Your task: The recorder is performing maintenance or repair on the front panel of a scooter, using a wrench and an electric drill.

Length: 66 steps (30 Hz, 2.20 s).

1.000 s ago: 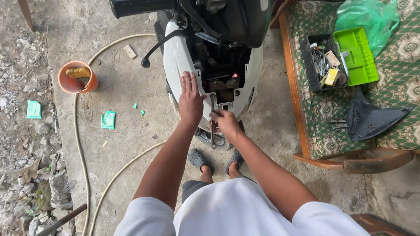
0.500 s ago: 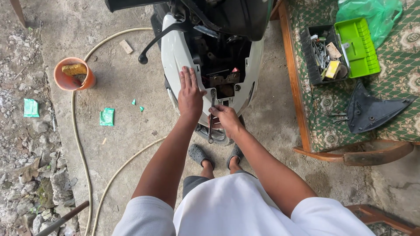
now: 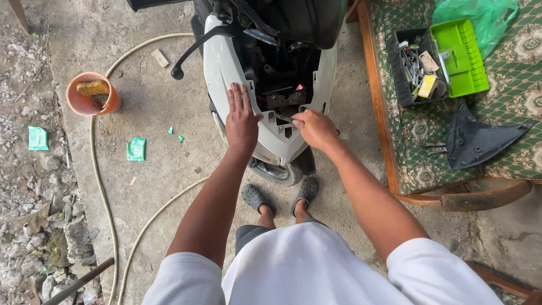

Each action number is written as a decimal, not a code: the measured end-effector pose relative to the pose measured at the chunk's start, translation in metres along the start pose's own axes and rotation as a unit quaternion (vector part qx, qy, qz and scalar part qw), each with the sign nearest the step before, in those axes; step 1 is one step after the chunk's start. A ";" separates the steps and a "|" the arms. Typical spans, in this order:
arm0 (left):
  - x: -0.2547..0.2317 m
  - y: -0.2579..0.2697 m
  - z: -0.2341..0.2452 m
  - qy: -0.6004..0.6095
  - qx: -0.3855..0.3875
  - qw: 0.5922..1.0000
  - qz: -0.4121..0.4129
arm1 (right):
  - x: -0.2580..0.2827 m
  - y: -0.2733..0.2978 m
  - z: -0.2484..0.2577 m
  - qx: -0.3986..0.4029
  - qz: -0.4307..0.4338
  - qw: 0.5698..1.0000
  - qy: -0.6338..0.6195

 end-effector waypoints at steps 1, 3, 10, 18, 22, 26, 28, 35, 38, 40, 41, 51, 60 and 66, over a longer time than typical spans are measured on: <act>0.001 -0.001 0.001 -0.002 0.000 1.000 0.003 | 0.006 0.000 0.005 0.002 0.003 1.000 -0.001; 0.002 -0.001 0.002 -0.001 0.000 1.000 0.006 | 0.004 0.001 0.004 0.068 -0.078 0.995 -0.011; 0.004 -0.001 -0.002 0.005 0.017 1.000 0.015 | -0.060 -0.020 -0.038 0.155 -0.120 0.936 -0.292; -0.001 -0.002 0.007 -0.005 0.005 1.000 -0.001 | -0.043 0.015 -0.096 0.199 -0.218 0.853 -0.430; 0.003 -0.002 -0.001 0.017 0.008 1.000 -0.002 | -0.018 0.034 -0.104 0.173 -0.225 0.832 -0.477; 0.003 0.000 0.002 0.003 -0.015 1.000 -0.020 | 0.002 0.044 -0.111 0.163 -0.259 0.786 -0.537; 0.002 0.001 0.005 0.003 -0.015 1.000 -0.020 | 0.010 0.041 -0.116 0.163 -0.245 0.765 -0.573; 0.002 0.000 0.003 0.006 -0.010 1.000 -0.015 | 0.024 0.038 -0.106 0.205 -0.262 0.749 -0.573; 0.005 0.000 0.000 0.000 -0.005 1.000 -0.012 | 0.000 0.031 -0.087 0.183 -0.245 0.867 -0.393; 0.004 0.000 -0.003 -0.005 -0.004 1.000 -0.013 | -0.025 0.012 -0.065 0.139 -0.211 0.940 -0.228; 0.003 0.000 -0.002 -0.011 -0.007 1.000 -0.017 | -0.035 -0.002 -0.056 0.145 -0.185 0.949 -0.208; 0.001 0.001 0.005 0.022 -0.013 1.000 -0.016 | -0.031 -0.001 -0.022 0.173 -0.152 0.948 -0.218; 0.003 0.003 0.005 0.005 -0.035 0.999 -0.037 | 0.024 0.046 -0.093 0.166 -0.262 0.793 -0.525; 0.003 0.001 0.004 0.008 -0.018 0.999 -0.029 | 0.008 0.042 -0.096 0.175 -0.276 0.788 -0.522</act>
Point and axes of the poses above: each hand's wrist, its own y-axis away from the middle knuckle, its own z-axis out of the back of the hand, x = y × z, the point moved 7 cm from there along -y, towards the middle knuckle, and after that the axes turned 12 degrees about -z, right-handed, at the moved point
